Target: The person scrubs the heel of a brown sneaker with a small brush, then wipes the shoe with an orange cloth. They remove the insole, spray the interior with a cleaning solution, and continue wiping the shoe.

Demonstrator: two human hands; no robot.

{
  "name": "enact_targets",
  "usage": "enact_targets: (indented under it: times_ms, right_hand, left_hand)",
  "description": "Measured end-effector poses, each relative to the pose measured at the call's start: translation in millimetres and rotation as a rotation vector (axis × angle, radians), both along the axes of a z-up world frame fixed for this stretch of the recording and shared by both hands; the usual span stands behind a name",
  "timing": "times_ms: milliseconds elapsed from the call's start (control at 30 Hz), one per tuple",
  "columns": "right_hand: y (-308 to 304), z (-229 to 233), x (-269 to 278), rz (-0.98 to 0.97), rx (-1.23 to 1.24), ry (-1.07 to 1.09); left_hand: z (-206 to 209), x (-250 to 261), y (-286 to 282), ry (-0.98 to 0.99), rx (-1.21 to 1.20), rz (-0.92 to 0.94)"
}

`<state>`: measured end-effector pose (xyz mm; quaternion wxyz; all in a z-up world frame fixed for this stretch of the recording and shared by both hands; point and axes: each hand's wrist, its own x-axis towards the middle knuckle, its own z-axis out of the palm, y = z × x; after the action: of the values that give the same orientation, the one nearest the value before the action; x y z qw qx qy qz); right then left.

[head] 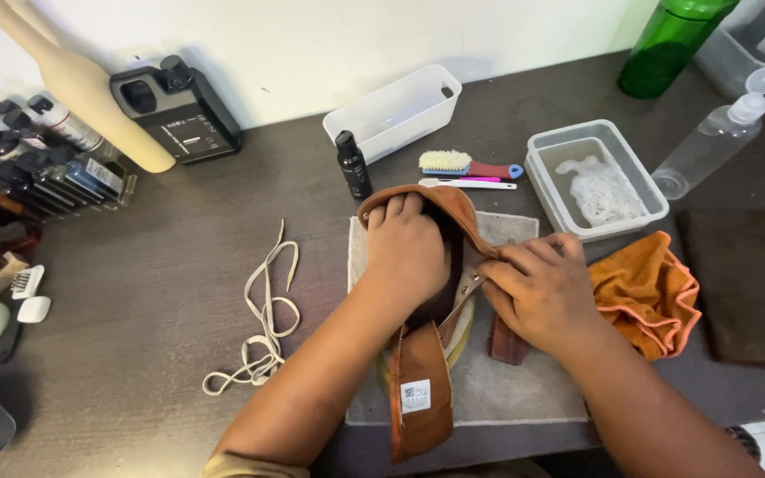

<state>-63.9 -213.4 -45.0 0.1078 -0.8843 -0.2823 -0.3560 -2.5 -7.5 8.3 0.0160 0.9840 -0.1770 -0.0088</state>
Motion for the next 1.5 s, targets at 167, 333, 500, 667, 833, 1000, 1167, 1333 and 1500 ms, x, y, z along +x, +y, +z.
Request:
enact_targets:
  times_ms: [167, 333, 500, 667, 833, 1000, 1167, 1333, 1500]
  right_hand:
    - [1.0, 0.9, 0.9, -0.010, -0.005, 0.015]
    - [2.9, 6.3, -0.2, 0.000, -0.022, 0.037]
    - [5.1, 7.9, -1.8, -0.003, 0.000, 0.047]
    - [7.9, 9.2, -0.4, 0.002, 0.001, 0.058]
    - [12.6, 7.9, 1.7, 0.009, 0.015, 0.060]
    - [14.2, 6.9, 2.9, 0.008, 0.016, 0.033]
    - [12.3, 3.3, 1.8, 0.003, 0.053, 0.058]
    - [11.2, 2.1, 2.7, 0.011, 0.055, 0.041]
    - [10.0, -1.2, 3.7, -0.005, 0.055, 0.037]
  left_hand:
    - [4.1, 7.4, 1.9, 0.114, -0.127, 0.060]
    - [12.4, 2.1, 4.7, 0.125, -0.266, 0.057]
    - [6.6, 7.6, 5.1, 0.160, -0.320, 0.037]
    - [-0.1, 10.4, -3.4, 0.233, -0.335, 0.068]
    - [38.3, 0.6, 6.3, 0.363, -0.586, 0.086]
    - [38.0, -2.6, 9.5, 0.367, -0.634, 0.118]
    - [36.0, 0.8, 11.2, 0.372, -0.650, 0.109]
    - [31.2, 1.0, 8.4, 0.388, -0.697, 0.106]
    - [46.3, -6.5, 8.5, 0.376, -0.640, 0.094]
